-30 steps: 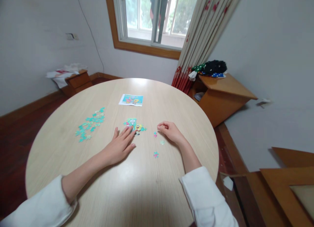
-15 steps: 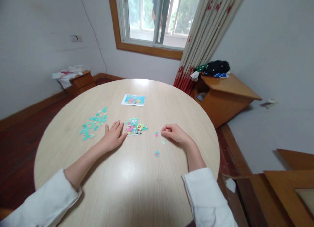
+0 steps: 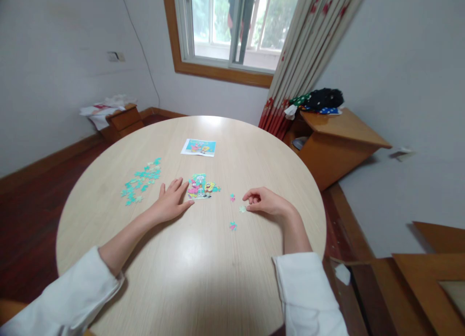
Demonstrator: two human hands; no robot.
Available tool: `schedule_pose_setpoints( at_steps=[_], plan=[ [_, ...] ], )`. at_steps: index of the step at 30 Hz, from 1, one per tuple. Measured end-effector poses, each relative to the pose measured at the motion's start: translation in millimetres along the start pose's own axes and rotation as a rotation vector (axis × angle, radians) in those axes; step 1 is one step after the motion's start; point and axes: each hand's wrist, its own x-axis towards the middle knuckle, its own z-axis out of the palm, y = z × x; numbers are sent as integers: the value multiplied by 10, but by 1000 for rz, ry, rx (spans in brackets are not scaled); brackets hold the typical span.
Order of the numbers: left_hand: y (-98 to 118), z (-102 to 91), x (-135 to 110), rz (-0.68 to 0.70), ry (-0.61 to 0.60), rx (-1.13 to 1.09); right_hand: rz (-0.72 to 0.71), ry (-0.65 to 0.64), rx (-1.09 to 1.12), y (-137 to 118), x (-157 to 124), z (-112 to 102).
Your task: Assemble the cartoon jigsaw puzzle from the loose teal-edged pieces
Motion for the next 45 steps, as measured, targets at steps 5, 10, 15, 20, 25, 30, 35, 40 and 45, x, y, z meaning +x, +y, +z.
schedule_pose_setpoints(
  at_steps=[5,10,15,20,25,30,35,40,45],
  plan=[
    [-5,12,6,-9,10,-25,-20,16,-61,-58,-12,31],
    [-11,35,7,-4,32,-20,-43,16,-96,-45,18,67],
    [-18,63,6,6,51,-21,-56,22,-90,-42,39,89],
    [-4,42,6,2,31,-9,-107,215,-62,-82,114,211],
    [8,23,-1,8,40,-9,-146,351,-197,-99,217,343],
    [0,34,3,17,47,-20,-139,372,-252,-86,237,360],
    [-1,33,0,19,48,-29,-116,364,-257,-83,243,363],
    [16,7,-14,10,58,-35,-115,357,-234,-105,238,373],
    [18,-22,-18,82,87,-152,-134,322,-132,-156,231,392]
  ],
)
